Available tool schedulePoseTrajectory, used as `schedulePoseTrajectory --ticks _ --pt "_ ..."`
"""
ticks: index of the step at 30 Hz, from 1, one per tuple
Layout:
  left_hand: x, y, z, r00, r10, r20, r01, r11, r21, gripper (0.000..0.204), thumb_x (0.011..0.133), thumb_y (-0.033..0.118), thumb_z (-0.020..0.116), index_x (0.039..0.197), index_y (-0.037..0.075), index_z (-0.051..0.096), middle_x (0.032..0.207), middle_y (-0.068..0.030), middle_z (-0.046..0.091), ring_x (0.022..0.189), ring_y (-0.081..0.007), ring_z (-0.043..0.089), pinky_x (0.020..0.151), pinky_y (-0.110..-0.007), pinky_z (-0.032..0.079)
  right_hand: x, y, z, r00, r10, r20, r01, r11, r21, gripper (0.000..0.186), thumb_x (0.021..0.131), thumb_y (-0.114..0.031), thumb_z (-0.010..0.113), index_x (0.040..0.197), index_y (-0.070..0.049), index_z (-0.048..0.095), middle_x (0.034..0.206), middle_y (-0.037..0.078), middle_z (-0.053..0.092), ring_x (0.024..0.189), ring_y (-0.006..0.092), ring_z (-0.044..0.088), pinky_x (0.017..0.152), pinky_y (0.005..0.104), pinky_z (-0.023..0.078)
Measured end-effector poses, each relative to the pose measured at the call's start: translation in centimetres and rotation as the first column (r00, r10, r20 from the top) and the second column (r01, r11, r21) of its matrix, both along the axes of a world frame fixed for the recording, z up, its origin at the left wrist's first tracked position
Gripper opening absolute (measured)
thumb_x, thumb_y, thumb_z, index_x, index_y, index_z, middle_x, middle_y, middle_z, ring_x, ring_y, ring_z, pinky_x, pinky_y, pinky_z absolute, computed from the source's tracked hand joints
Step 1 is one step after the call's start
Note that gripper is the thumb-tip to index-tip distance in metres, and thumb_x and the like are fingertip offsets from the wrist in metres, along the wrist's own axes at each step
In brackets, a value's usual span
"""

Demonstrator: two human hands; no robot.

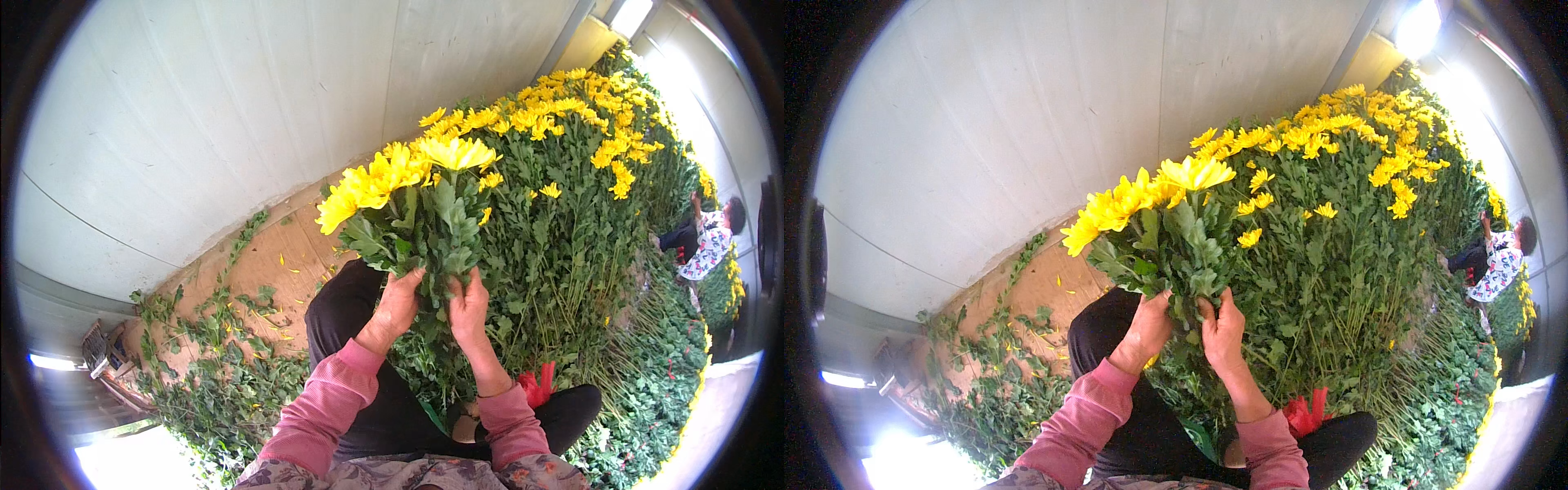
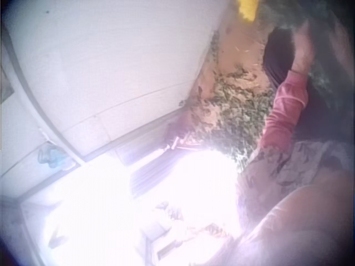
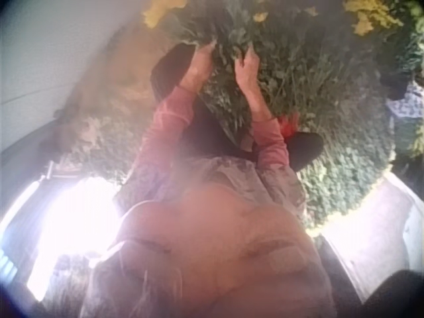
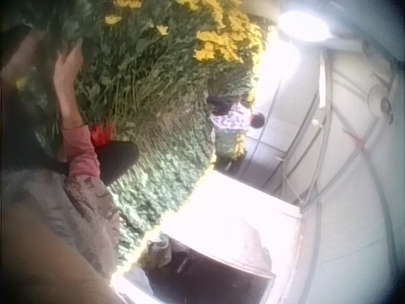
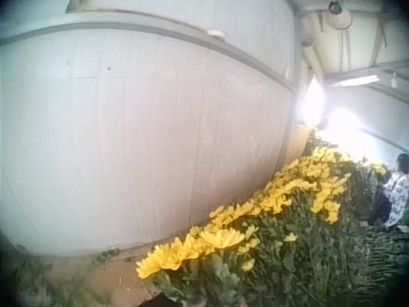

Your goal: The person gathers individual yellow flowers from a large pile on the floor, aligns their stems together, and ties the bundle with a red ribbon.

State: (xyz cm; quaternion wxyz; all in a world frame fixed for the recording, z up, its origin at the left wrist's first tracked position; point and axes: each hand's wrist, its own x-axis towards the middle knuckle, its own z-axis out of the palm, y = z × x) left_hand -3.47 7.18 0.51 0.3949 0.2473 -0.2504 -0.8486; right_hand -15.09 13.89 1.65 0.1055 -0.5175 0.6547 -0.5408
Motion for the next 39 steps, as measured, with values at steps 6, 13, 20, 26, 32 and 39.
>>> schedulePoseTrajectory --ticks 6,13,20,26,32,39 --pt "0.0 0.0 1.1 0.994 0.089 -0.057 -0.081 0.987 0.142 0.039 0.086 0.000 0.062 0.124 0.005 0.054 0.117 -0.0045 0.061 0.107 -0.0193 0.056 0.094 -0.035 0.045 0.5 1.3 -0.1 0.999 0.005 0.050 -0.012 0.989 0.146 0.024 0.096 -0.013 0.056 0.114 0.002 0.053 0.083 0.017 0.064 0.068 0.0295 0.062 0.062 0.0357 0.048" --pt "0.5 -0.7 -1.9 0.995 0.033 -0.092 -0.015 0.983 0.182 0.039 0.090 0.003 0.060 0.127 0.010 0.050 0.117 -0.0012 0.060 0.107 -0.0184 0.055 0.094 -0.036 0.045 1.1 1.9 0.8 0.998 0.015 -0.062 0.002 0.965 0.263 0.014 0.095 -0.011 0.057 0.104 0.000 0.055 0.076 0.019 0.057 0.062 0.0344 0.057 0.057 0.0357 0.047" --pt "1.8 -0.4 0.7 1.000 0.007 -0.026 -0.004 0.994 0.111 0.050 0.076 -0.002 0.073 0.123 0.004 0.056 0.114 -0.0038 0.063 0.104 -0.0205 0.059 0.094 -0.035 0.046 0.5 1.2 2.3 0.997 0.054 -0.056 -0.051 0.997 0.053 0.022 0.094 -0.021 0.053 0.099 0.000 0.054 0.091 0.012 0.057 0.082 0.0249 0.056 0.071 0.0337 0.045" --pt "3.1 -1.0 -2.0 0.993 -0.089 -0.071 0.100 0.983 0.157 0.050 0.078 -0.001 0.069 0.126 0.003 0.054 0.118 -0.0069 0.063 0.105 -0.0234 0.062 0.090 -0.039 0.052 0.8 -0.6 2.1 0.649 0.104 0.754 -0.207 0.977 0.044 0.014 0.098 -0.017 0.051 0.103 -0.005 0.050 0.091 0.001 0.054 0.076 0.0077 0.044 0.067 0.0222 0.038" --pt "1.1 -0.4 2.2 0.955 -0.154 -0.254 0.176 0.982 0.063 0.043 0.086 0.008 0.064 0.126 -0.005 0.053 0.131 -0.0247 0.055 0.112 -0.0301 0.059 0.095 -0.039 0.050 -2.4 1.3 0.9 0.518 0.006 0.855 -0.102 0.993 0.054 0.026 0.085 -0.007 0.067 0.105 -0.011 0.051 0.079 -0.002 0.053 0.061 0.0072 0.048 0.052 0.0217 0.037" --pt "3.2 -2.1 2.0 0.996 -0.074 -0.058 0.079 0.993 0.093 0.040 0.092 0.024 0.058 0.122 -0.004 0.055 0.115 -0.0120 0.062 0.105 -0.0286 0.059 0.110 -0.045 0.035 -18.7 13.0 -4.8 0.501 -0.151 -0.852 0.695 0.657 0.292 0.037 0.087 -0.033 0.067 0.109 -0.005 0.060 0.116 0.020 0.058 0.095 0.0305 0.061 0.073 0.0425 0.051"
